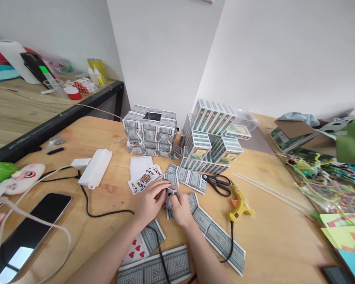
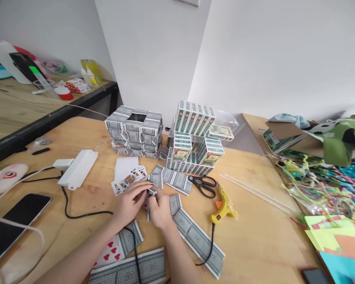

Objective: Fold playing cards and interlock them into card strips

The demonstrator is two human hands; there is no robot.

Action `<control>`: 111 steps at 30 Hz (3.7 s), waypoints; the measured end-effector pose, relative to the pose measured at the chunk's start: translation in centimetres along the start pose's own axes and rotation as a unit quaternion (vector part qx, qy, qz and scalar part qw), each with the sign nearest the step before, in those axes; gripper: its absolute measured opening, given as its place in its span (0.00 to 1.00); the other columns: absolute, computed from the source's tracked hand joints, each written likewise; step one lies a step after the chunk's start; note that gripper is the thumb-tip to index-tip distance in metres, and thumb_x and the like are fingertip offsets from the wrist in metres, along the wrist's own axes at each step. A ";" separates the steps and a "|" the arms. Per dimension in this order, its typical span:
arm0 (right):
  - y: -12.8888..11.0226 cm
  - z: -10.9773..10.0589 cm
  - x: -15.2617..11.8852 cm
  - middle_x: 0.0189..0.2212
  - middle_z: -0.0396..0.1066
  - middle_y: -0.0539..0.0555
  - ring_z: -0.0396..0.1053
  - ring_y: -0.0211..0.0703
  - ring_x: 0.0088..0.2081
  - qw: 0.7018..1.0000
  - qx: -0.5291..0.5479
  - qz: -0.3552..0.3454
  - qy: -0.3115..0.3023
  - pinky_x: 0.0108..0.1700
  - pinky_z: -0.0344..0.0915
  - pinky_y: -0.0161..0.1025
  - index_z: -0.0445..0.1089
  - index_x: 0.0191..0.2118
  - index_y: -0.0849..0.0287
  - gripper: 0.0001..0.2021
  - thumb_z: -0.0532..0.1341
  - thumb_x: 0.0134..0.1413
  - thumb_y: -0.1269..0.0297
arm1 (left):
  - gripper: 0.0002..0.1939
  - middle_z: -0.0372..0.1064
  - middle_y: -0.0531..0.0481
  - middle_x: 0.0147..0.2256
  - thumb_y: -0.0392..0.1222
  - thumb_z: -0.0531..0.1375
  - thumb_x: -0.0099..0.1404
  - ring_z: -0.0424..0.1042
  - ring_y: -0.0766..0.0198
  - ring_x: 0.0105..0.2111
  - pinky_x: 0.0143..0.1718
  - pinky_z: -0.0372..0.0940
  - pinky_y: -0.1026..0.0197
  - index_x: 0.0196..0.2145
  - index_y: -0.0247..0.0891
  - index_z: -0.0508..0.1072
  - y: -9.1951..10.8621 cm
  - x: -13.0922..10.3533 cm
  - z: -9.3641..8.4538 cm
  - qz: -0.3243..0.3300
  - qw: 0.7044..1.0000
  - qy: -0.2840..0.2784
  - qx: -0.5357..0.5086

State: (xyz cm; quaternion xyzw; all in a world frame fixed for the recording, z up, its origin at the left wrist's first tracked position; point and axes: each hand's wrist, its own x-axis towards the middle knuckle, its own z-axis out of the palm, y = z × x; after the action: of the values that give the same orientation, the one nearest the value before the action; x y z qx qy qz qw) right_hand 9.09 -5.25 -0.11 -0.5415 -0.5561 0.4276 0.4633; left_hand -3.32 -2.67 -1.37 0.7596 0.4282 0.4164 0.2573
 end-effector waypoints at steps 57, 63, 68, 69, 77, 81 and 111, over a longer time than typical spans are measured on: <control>1.6 -0.6 0.8 0.32 0.70 0.51 0.66 0.40 0.30 0.922 0.365 0.075 0.105 0.34 0.64 0.38 0.69 0.40 0.56 0.16 0.63 0.43 0.58 | 0.25 0.67 0.44 0.47 0.41 0.55 0.59 0.66 0.58 0.47 0.48 0.63 0.56 0.55 0.40 0.58 0.7 -0.4 -0.3 0.000 0.998 -0.022 0.052; 1.4 -0.8 0.6 0.39 0.69 0.54 0.65 0.45 0.38 0.968 0.226 0.050 0.092 0.42 0.62 0.41 0.67 0.46 0.56 0.21 0.63 0.43 0.56 | 0.30 0.63 0.43 0.51 0.42 0.58 0.57 0.65 0.56 0.49 0.48 0.63 0.54 0.56 0.42 0.54 0.8 -0.5 -0.2 -0.031 0.996 -0.077 0.014; 1.2 -0.7 0.6 0.39 0.67 0.55 0.64 0.46 0.40 0.973 0.210 0.028 0.095 0.43 0.62 0.42 0.66 0.45 0.57 0.20 0.62 0.44 0.56 | 0.26 0.67 0.44 0.45 0.40 0.58 0.57 0.69 0.58 0.41 0.43 0.65 0.54 0.53 0.40 0.57 0.4 -0.2 -0.2 -0.056 0.997 -0.044 0.034; 1.1 -0.6 0.6 0.39 0.67 0.55 0.64 0.46 0.41 0.975 0.202 0.024 0.092 0.43 0.62 0.41 0.66 0.45 0.57 0.20 0.62 0.44 0.57 | 0.25 0.67 0.44 0.44 0.39 0.57 0.58 0.70 0.59 0.39 0.42 0.65 0.55 0.53 0.40 0.57 0.3 -0.1 -0.2 -0.064 0.996 -0.041 0.042; 1.7 0.4 0.4 0.40 0.64 0.55 0.62 0.45 0.42 0.992 0.071 -0.001 0.106 0.45 0.61 0.43 0.64 0.47 0.57 0.21 0.62 0.45 0.61 | 0.23 0.69 0.47 0.38 0.34 0.54 0.57 0.70 0.61 0.36 0.37 0.66 0.58 0.51 0.40 0.59 -0.1 -0.3 -0.3 -0.090 0.992 -0.029 0.086; 1.8 0.6 0.4 0.39 0.65 0.55 0.63 0.45 0.40 0.991 0.044 0.006 0.129 0.43 0.62 0.42 0.65 0.46 0.57 0.20 0.62 0.45 0.61 | 0.25 0.70 0.47 0.38 0.33 0.54 0.57 0.71 0.60 0.36 0.37 0.66 0.59 0.53 0.40 0.57 -0.3 -0.4 -0.1 -0.071 0.991 -0.037 0.104; 1.6 0.3 0.8 0.41 0.68 0.56 0.66 0.46 0.43 0.978 0.154 0.043 0.136 0.47 0.62 0.43 0.65 0.44 0.60 0.21 0.65 0.41 0.62 | 0.28 0.70 0.48 0.31 0.37 0.54 0.55 0.70 0.61 0.31 0.34 0.64 0.61 0.55 0.39 0.56 0.0 -0.6 -0.2 -0.026 0.992 -0.037 0.117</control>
State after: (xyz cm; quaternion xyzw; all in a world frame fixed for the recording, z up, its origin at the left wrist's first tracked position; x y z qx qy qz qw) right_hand 9.12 -4.34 -1.65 -0.5402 -0.3916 0.4495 0.5940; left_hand -3.64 -3.13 -1.53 0.7883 0.4834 0.3281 0.1932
